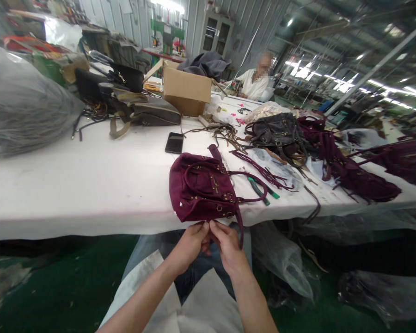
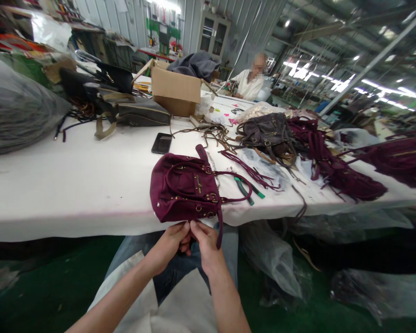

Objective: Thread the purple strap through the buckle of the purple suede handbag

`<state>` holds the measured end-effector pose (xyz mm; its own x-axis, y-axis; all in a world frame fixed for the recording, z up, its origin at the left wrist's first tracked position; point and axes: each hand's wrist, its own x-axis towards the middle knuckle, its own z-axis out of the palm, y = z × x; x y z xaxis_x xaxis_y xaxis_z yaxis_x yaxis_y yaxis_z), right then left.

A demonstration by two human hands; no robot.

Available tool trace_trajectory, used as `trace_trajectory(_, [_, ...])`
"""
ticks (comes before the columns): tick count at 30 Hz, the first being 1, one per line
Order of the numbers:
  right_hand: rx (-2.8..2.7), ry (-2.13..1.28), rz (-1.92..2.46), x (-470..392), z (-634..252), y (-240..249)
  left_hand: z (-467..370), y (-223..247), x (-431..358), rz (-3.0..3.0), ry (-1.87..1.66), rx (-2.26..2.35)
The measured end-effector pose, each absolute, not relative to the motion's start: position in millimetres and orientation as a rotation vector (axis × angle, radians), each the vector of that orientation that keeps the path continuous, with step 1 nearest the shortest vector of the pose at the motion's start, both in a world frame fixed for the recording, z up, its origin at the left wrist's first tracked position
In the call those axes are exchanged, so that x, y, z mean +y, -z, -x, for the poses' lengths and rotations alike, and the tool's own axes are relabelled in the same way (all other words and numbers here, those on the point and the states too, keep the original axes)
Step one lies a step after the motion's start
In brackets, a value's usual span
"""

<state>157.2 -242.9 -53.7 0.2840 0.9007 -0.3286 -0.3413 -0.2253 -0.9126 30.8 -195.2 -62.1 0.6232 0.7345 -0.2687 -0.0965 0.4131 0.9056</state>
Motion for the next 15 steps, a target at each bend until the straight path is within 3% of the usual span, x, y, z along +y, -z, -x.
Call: trace_trajectory(15, [-0.344,-1.031,1.329,-223.1,-146.9,72.1,-30.9,78.8,-200.1,-0.695,-0.604,0.595])
